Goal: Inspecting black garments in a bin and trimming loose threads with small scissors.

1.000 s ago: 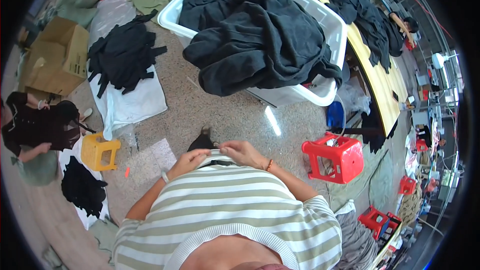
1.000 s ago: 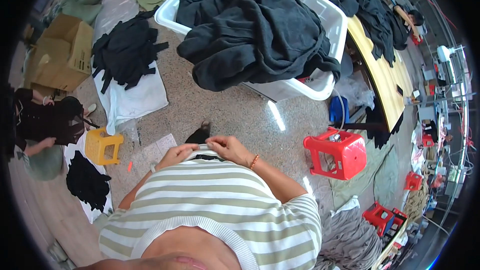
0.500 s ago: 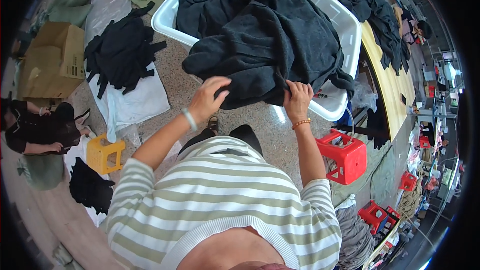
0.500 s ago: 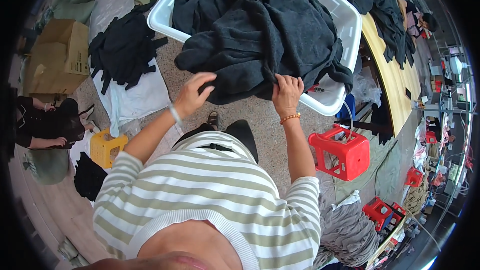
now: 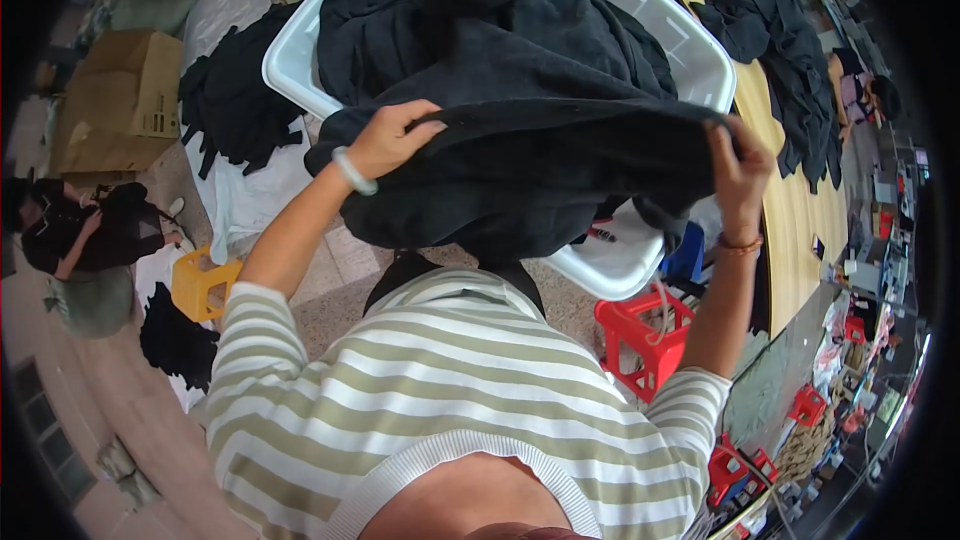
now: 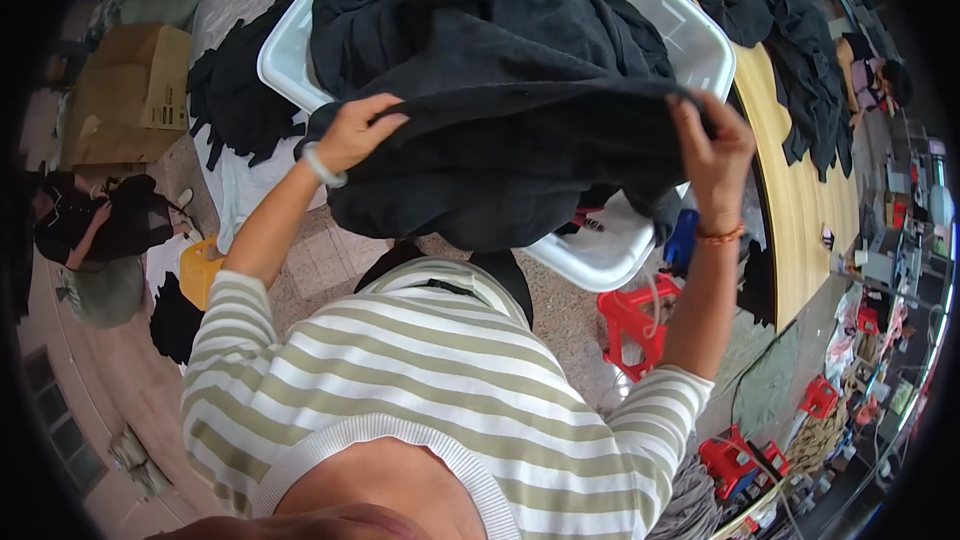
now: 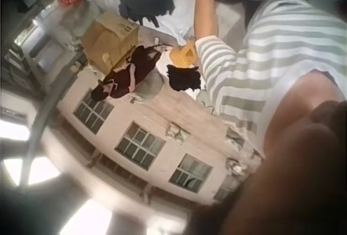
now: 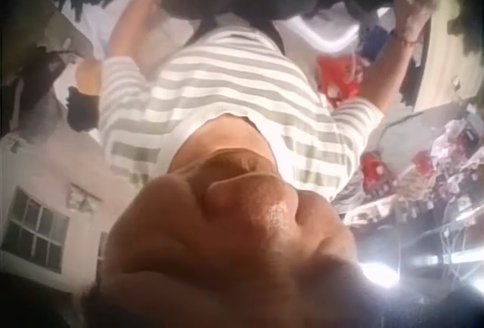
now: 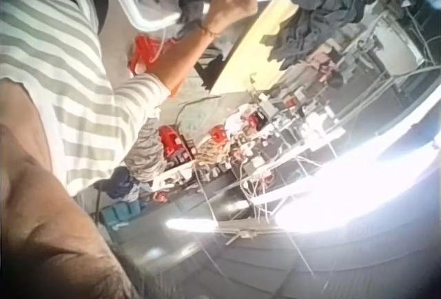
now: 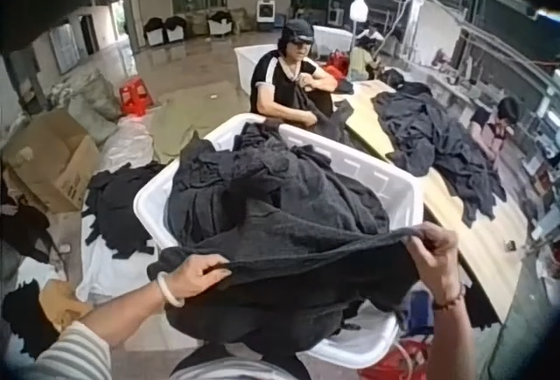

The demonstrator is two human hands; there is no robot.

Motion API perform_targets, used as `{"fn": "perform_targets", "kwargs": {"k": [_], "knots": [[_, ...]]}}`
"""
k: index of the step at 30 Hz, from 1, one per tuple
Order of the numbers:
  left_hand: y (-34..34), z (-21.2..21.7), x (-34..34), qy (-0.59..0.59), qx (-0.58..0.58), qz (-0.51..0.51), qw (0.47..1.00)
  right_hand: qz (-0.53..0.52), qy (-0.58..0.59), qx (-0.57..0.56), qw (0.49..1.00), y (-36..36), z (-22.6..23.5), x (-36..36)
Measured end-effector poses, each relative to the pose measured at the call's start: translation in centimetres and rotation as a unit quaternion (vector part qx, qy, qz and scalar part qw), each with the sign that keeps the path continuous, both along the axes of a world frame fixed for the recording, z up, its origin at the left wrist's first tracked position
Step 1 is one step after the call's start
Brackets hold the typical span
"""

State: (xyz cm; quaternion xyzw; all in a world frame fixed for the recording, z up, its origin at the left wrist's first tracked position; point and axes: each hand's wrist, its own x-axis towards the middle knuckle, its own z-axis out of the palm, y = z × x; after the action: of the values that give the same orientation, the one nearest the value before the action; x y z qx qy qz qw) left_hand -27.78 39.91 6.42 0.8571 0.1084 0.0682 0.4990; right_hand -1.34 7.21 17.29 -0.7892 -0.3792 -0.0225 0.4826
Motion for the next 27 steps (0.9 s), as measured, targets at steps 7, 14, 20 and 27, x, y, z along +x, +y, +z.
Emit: {"fn": "perform_targets", "kwargs": {"k": [7, 14, 20, 27], "knots": [[-6.5, 8.1, 0.4, 0.038, -0.334, 0.014, 0.942, -0.117, -0.323, -0.093, 0.934, 7.1, 5.2, 14.8], [-8.8, -5.0, 0.5, 0.199, -0.374, 0.107, 0.899, -0.018, -0.203, -0.196, 0.959, 7.0, -8.3, 14.9], [-6.5, -3.8, 0.0, 0.201, -0.386, 0.073, 0.897, 0.034, 0.226, -0.397, 0.889, -7.9, -12.5, 3.8], [-6.2, -2.4, 9.3, 0.095, -0.311, 0.085, 0.942, 0.026, 0.03, -0.604, 0.796, -10.2, -30.0, -6.5]]}}
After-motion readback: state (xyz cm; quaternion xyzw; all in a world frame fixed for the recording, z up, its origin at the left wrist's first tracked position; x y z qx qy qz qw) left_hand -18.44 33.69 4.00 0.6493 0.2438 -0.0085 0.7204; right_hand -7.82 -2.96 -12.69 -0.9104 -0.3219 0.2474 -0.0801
